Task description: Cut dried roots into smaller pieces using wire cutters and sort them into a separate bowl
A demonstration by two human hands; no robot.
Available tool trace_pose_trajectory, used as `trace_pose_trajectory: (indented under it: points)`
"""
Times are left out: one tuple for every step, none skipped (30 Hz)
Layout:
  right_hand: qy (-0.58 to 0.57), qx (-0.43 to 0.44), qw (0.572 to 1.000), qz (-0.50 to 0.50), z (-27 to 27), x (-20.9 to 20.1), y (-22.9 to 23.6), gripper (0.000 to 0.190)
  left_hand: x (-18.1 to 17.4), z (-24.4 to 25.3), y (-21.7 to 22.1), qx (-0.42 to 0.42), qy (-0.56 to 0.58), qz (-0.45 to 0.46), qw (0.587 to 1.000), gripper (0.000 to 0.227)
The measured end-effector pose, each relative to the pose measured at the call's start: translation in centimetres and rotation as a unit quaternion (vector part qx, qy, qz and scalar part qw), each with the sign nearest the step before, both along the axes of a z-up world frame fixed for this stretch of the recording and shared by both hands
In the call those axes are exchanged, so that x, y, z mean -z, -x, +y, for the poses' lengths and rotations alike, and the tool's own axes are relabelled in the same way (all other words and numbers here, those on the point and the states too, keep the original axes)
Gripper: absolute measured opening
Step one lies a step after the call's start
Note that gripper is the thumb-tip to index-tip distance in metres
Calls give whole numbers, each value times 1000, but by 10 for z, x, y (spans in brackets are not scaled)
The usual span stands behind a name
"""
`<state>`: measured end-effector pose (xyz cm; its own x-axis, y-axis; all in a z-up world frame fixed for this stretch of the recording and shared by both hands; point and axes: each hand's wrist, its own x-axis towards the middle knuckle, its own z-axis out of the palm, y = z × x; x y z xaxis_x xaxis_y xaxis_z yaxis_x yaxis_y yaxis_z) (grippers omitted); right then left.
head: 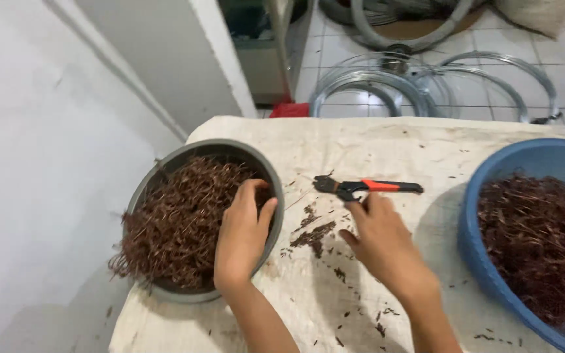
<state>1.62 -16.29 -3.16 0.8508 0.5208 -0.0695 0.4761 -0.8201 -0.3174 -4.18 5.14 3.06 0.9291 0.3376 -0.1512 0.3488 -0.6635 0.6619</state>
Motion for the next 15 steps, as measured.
trace_pose_trajectory:
  points:
    - [0, -36, 999, 0, 14, 4, 3, 38, -2, 8, 7, -37, 2, 35, 999, 34]
    - [0, -46, 999, 3, 30, 5, 3, 38, -7, 12, 14, -47, 3, 38, 998, 34]
    - [-29, -81, 996, -12, 45, 6, 3, 38, -12, 15, 21, -49, 24, 39, 998, 36]
    - [-59, -111, 992, -26, 61, 7, 3, 41, -17, 19, 27, -47, 43, 41, 997, 39]
    - [-60, -117, 991, -22, 78, 0, 3, 41, -13, 26, 29, -52, 43, 44, 997, 39]
    - [-93, -163, 982, -7, 93, -8, -1, 34, -8, 32, 29, -56, 45, 46, 996, 35]
    - [-126, -209, 970, 9, 109, -17, -3, 28, -5, 38, 29, -59, 46, 47, 996, 31]
    - [-125, -219, 968, 5, 120, -12, -6, 28, -3, 41, 31, -69, 47, 40, 996, 31]
    - [-100, -239, 966, 25, 130, -8, -8, 27, -2, 44, 32, -71, 52, 47, 995, 31]
    - [-76, -258, 962, 47, 141, -3, -8, 26, -1, 48, 35, -72, 55, 56, 994, 33]
    - [-76, -267, 960, 44, 149, 10, -13, 26, -7, 49, 38, -81, 54, 52, 994, 33]
    - [-15, -283, 959, 15, 156, 25, -15, 28, -13, 51, 42, -85, 71, 41, 993, 29]
    - [46, -298, 953, -15, 162, 41, -17, 31, -18, 51, 45, -88, 88, 31, 992, 25]
    - [46, -298, 953, -14, 164, 25, -13, 31, -14, 56, 46, -89, 89, 32, 992, 25]
    - [62, -289, 955, 17, 165, 10, -9, 37, -9, 59, 47, -87, 90, 13, 992, 23]
